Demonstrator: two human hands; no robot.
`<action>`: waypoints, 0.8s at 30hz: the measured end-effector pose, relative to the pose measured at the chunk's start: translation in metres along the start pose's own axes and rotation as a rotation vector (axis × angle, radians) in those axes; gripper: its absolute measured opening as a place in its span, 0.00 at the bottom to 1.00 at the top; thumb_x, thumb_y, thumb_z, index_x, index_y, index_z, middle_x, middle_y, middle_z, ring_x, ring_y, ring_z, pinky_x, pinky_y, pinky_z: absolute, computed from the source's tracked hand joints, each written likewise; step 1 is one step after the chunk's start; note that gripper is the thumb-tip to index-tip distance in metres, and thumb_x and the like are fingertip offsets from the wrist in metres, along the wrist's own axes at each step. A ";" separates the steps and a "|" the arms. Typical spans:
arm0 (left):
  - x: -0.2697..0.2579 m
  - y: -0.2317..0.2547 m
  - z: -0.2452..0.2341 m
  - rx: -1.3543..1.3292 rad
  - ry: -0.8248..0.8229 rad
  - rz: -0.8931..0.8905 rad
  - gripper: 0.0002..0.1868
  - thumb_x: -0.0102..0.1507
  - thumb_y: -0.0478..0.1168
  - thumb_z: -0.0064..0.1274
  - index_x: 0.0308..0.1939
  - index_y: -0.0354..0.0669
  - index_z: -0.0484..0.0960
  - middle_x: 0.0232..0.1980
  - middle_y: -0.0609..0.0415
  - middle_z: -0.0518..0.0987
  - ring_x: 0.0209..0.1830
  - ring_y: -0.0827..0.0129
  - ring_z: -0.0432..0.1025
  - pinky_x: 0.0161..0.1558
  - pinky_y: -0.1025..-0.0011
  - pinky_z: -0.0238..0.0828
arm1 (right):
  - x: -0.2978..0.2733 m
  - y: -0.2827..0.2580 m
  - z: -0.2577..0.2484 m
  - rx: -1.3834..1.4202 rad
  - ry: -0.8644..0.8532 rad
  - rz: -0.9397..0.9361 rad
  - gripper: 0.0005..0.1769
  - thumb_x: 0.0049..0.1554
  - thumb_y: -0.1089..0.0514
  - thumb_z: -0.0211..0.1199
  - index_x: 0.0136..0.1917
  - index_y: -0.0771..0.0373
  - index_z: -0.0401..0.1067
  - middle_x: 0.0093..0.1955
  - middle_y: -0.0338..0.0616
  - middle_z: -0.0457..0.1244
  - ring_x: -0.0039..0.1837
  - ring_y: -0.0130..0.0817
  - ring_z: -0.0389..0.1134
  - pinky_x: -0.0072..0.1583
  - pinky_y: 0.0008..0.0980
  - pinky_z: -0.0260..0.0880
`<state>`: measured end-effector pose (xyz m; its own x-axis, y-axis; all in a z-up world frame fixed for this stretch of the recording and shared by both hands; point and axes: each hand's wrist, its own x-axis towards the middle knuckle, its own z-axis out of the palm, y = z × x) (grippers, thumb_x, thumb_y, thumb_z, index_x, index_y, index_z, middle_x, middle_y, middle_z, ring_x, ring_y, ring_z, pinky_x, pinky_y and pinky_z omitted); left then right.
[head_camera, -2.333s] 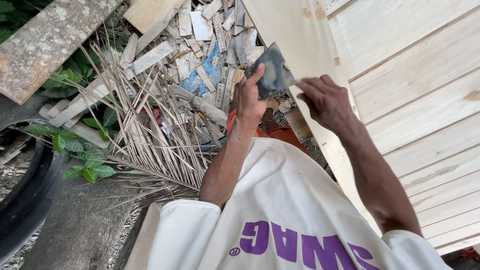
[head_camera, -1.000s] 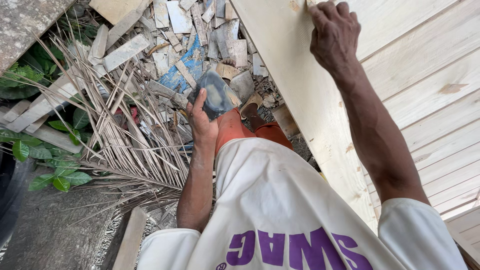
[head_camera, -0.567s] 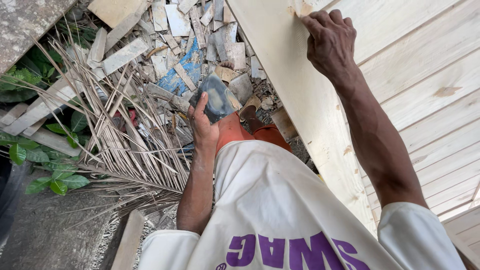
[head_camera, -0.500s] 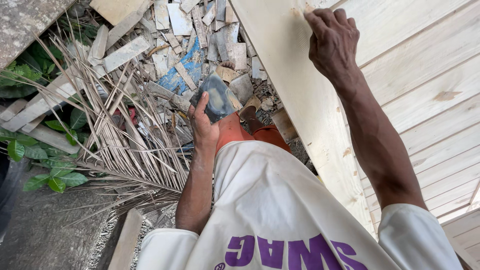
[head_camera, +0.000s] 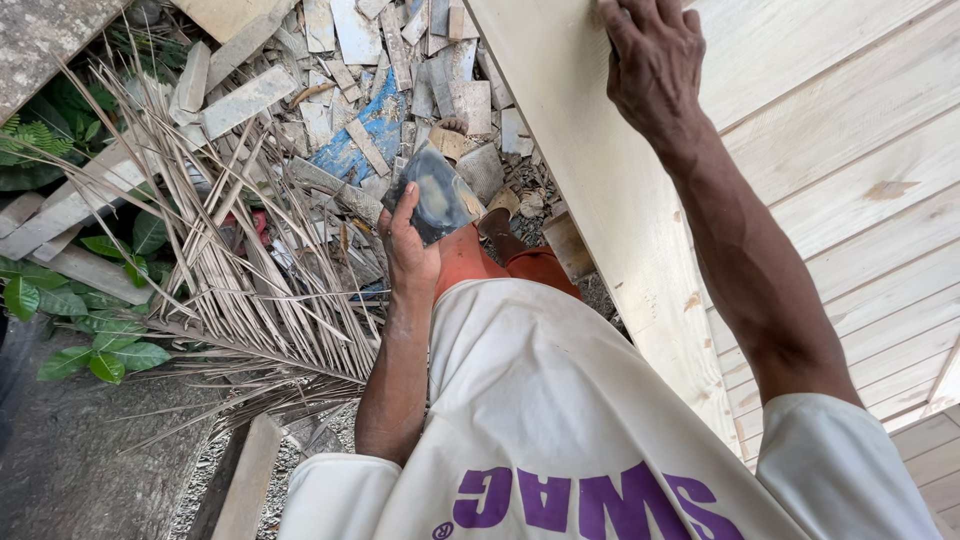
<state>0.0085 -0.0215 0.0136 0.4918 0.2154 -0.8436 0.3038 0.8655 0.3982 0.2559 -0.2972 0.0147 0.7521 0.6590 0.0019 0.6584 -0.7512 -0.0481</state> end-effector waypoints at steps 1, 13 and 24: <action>-0.001 -0.003 -0.001 -0.007 0.012 0.008 0.18 0.65 0.43 0.57 0.52 0.32 0.79 0.49 0.49 0.81 0.48 0.63 0.78 0.51 0.63 0.77 | 0.000 0.001 -0.003 0.010 -0.016 0.005 0.16 0.64 0.70 0.57 0.62 0.60 0.75 0.60 0.42 0.68 0.54 0.36 0.65 0.47 0.37 0.61; -0.002 0.005 -0.004 -0.047 0.056 -0.044 0.18 0.64 0.44 0.56 0.52 0.35 0.79 0.49 0.49 0.81 0.49 0.63 0.78 0.50 0.61 0.80 | 0.027 -0.010 0.015 0.049 -0.141 0.151 0.17 0.67 0.70 0.57 0.66 0.61 0.75 0.49 0.47 0.67 0.51 0.42 0.66 0.57 0.46 0.66; 0.018 0.000 0.010 -0.100 -0.085 0.049 0.20 0.64 0.43 0.59 0.56 0.35 0.79 0.52 0.48 0.80 0.52 0.61 0.76 0.55 0.62 0.77 | 0.026 -0.014 0.011 -0.019 -0.034 -0.030 0.17 0.62 0.70 0.56 0.63 0.64 0.74 0.59 0.47 0.67 0.55 0.38 0.63 0.50 0.39 0.60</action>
<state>0.0256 -0.0222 0.0026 0.5725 0.2236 -0.7888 0.1967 0.8965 0.3969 0.2659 -0.2694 0.0041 0.7308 0.6819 -0.0308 0.6813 -0.7314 -0.0294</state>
